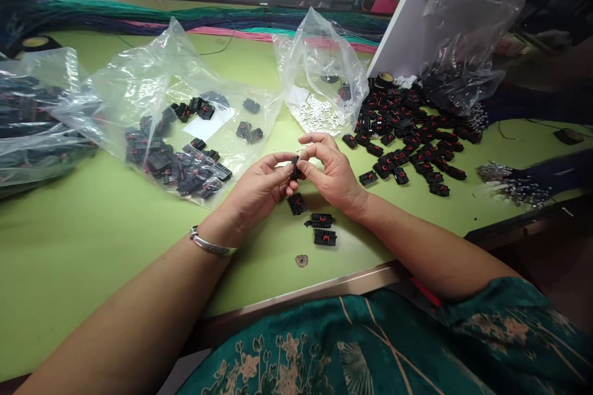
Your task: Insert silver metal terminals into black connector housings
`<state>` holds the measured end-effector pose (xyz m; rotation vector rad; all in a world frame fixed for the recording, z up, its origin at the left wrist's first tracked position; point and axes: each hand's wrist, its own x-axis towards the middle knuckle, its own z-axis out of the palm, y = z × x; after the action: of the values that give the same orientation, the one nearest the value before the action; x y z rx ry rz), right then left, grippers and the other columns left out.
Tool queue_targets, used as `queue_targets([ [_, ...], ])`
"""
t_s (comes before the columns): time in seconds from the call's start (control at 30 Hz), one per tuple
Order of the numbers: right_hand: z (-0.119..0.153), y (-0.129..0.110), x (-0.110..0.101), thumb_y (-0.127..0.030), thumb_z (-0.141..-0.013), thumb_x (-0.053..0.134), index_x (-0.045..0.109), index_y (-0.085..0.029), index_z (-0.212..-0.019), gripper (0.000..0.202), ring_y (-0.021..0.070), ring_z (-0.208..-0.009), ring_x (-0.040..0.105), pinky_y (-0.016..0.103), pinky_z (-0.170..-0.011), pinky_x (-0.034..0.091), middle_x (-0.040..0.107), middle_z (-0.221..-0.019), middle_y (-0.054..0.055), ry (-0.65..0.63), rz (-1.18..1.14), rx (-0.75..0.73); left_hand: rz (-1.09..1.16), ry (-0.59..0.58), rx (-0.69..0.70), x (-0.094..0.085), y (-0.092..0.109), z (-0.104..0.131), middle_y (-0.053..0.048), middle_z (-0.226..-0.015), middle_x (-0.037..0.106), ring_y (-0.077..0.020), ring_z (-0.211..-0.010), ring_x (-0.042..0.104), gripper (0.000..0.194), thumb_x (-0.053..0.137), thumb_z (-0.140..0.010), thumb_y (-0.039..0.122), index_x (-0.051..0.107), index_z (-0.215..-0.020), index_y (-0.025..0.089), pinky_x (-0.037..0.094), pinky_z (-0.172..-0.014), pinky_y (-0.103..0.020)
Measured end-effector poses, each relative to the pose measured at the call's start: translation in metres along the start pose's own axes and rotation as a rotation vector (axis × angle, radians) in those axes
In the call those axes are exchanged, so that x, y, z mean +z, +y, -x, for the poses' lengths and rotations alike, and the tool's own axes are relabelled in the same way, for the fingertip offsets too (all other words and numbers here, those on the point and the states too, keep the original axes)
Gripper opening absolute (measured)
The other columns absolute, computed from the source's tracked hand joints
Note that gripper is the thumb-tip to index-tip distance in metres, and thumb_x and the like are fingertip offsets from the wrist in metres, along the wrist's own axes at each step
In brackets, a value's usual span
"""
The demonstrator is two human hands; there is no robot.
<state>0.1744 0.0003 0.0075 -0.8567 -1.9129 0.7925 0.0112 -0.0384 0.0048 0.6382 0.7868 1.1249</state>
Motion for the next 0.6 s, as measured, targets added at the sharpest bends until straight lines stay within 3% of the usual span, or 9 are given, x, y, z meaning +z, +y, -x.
queue_targets([
  [0.13, 0.001, 0.002, 0.003, -0.029, -0.084, 0.063, 0.057, -0.020, -0.088, 0.012, 0.0223, -0.126, 0.048, 0.041, -0.105, 0.043, 0.050, -0.128, 0.012, -0.006, -0.139, 0.123, -0.036, -0.002, 0.048, 0.001, 0.000, 0.000, 0.000, -0.072, 0.067, -0.0081, -0.056, 0.061, 0.034, 0.084, -0.068, 0.021, 0.065, -0.097, 0.016, 0.047, -0.052, -0.017],
  [0.23, 0.001, 0.004, 0.002, -0.034, -0.081, 0.069, 0.055, -0.022, -0.105, 0.030, 0.0204, -0.128, 0.047, 0.036, -0.101, 0.047, 0.049, -0.133, 0.009, -0.060, -0.370, 0.273, -0.073, -0.039, 0.082, 0.001, 0.002, 0.002, 0.000, -0.071, 0.067, -0.0086, -0.057, 0.061, 0.035, 0.084, -0.069, 0.022, 0.066, -0.098, 0.016, 0.047, -0.053, -0.018],
  [0.3, 0.000, 0.005, -0.001, -0.039, -0.080, 0.071, 0.055, -0.022, -0.110, 0.038, 0.0191, -0.117, 0.056, 0.035, -0.097, 0.050, 0.058, -0.122, 0.007, -0.174, -0.511, 0.342, -0.089, -0.090, 0.116, 0.001, 0.004, 0.003, -0.001, -0.074, 0.068, -0.0091, -0.058, 0.062, 0.032, 0.083, -0.071, 0.023, 0.066, -0.098, 0.017, 0.048, -0.054, -0.019],
  [0.4, -0.003, 0.003, -0.007, -0.046, -0.079, 0.073, 0.059, -0.019, -0.101, 0.037, 0.0148, -0.087, 0.064, 0.031, -0.083, 0.055, 0.065, -0.095, 0.004, -0.284, -0.652, 0.393, -0.084, -0.108, 0.153, 0.002, 0.006, 0.004, -0.002, -0.075, 0.068, -0.0090, -0.058, 0.061, 0.029, 0.081, -0.073, 0.023, 0.067, -0.098, 0.018, 0.049, -0.055, -0.019],
  [0.6, -0.005, -0.007, -0.014, -0.046, -0.080, 0.069, 0.067, -0.015, -0.083, 0.032, 0.0073, -0.060, 0.052, 0.018, -0.050, 0.050, 0.059, -0.074, -0.001, -0.134, -0.526, 0.450, -0.083, -0.001, 0.147, 0.001, 0.007, 0.002, -0.002, -0.078, 0.069, -0.0089, -0.060, 0.063, 0.035, 0.081, -0.073, 0.021, 0.067, -0.106, 0.019, 0.050, -0.055, -0.018],
])
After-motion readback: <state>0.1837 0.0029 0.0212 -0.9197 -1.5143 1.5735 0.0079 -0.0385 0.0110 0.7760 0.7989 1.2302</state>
